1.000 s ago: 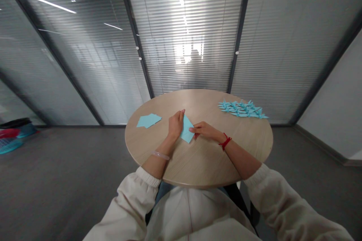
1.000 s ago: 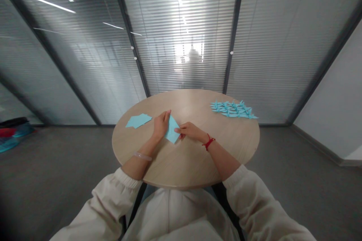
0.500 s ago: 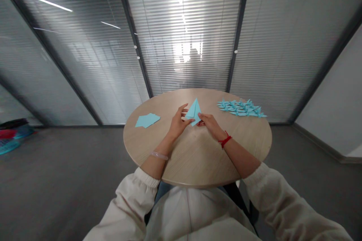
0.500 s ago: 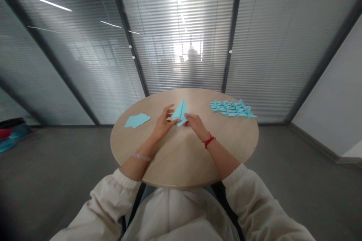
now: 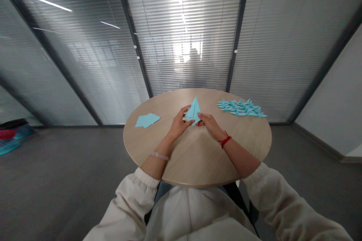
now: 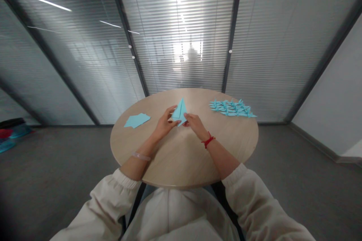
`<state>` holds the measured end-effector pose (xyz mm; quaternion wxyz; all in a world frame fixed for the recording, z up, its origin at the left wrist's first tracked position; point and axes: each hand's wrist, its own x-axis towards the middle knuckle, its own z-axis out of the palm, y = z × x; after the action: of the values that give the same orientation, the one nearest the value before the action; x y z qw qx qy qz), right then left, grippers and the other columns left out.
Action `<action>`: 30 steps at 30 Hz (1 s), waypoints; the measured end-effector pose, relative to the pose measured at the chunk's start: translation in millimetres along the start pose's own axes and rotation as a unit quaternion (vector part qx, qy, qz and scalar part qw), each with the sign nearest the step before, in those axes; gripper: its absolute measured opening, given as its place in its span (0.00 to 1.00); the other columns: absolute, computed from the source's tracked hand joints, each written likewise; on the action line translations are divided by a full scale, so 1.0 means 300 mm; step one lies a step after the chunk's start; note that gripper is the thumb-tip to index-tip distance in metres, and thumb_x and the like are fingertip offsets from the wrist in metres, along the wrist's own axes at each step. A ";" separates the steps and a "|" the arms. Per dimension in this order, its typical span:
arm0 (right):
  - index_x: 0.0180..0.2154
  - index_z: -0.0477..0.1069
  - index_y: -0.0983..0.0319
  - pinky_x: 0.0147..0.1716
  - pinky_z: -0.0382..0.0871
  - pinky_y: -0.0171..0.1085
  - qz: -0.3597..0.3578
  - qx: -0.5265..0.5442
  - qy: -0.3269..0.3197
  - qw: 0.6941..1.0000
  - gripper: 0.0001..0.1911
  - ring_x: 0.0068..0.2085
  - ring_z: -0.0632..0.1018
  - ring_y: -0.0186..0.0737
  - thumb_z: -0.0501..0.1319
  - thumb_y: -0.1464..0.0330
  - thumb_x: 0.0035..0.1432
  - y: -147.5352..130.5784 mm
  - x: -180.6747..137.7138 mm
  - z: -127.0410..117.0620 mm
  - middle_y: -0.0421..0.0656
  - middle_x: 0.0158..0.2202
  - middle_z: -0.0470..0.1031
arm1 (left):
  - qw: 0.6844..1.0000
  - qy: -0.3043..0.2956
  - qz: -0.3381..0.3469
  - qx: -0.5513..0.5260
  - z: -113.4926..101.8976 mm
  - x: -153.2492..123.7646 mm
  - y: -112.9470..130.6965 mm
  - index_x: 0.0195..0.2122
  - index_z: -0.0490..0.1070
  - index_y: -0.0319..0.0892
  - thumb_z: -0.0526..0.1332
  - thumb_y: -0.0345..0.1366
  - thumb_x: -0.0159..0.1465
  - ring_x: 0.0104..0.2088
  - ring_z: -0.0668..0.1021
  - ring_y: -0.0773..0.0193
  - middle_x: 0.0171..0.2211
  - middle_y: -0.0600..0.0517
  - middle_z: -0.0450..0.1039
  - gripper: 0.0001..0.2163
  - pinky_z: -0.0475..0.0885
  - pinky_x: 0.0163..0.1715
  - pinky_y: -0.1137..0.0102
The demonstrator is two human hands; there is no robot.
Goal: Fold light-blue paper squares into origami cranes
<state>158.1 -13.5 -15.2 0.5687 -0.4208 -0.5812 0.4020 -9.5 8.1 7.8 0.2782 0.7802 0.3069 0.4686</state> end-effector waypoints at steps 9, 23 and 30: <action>0.25 0.72 0.65 0.31 0.68 0.36 0.001 -0.006 -0.005 1.000 0.29 0.26 0.73 0.37 0.58 0.43 0.49 0.004 0.001 0.002 0.44 0.24 0.74 | 0.999 -0.001 0.038 -0.033 -0.004 -0.002 -0.011 0.58 0.60 0.44 0.57 0.34 0.61 0.39 0.74 0.63 0.49 0.45 0.70 0.22 0.72 0.32 0.73; 0.31 0.64 0.61 0.25 0.63 0.34 -0.005 -0.134 0.057 0.989 0.20 0.26 0.69 0.35 0.60 0.51 0.51 0.034 0.016 0.000 0.38 0.25 0.68 | 0.999 0.010 0.004 0.030 0.000 0.007 -0.042 0.42 0.75 0.41 0.58 0.37 0.61 0.34 0.76 0.64 0.40 0.48 0.78 0.11 0.70 0.35 0.71; 0.35 0.60 0.58 0.25 0.61 0.32 -0.013 -0.177 0.095 0.980 0.09 0.26 0.68 0.34 0.57 0.64 0.52 0.052 0.023 -0.008 0.36 0.26 0.67 | 0.998 -0.037 -0.006 0.046 0.012 0.000 -0.042 0.39 0.77 0.41 0.59 0.37 0.59 0.33 0.77 0.63 0.35 0.49 0.79 0.10 0.69 0.35 0.71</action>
<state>161.1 -1.9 -27.5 0.5430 -0.5435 -0.5921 0.2433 -9.0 16.1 -2.8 0.2555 0.8074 0.3221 0.4231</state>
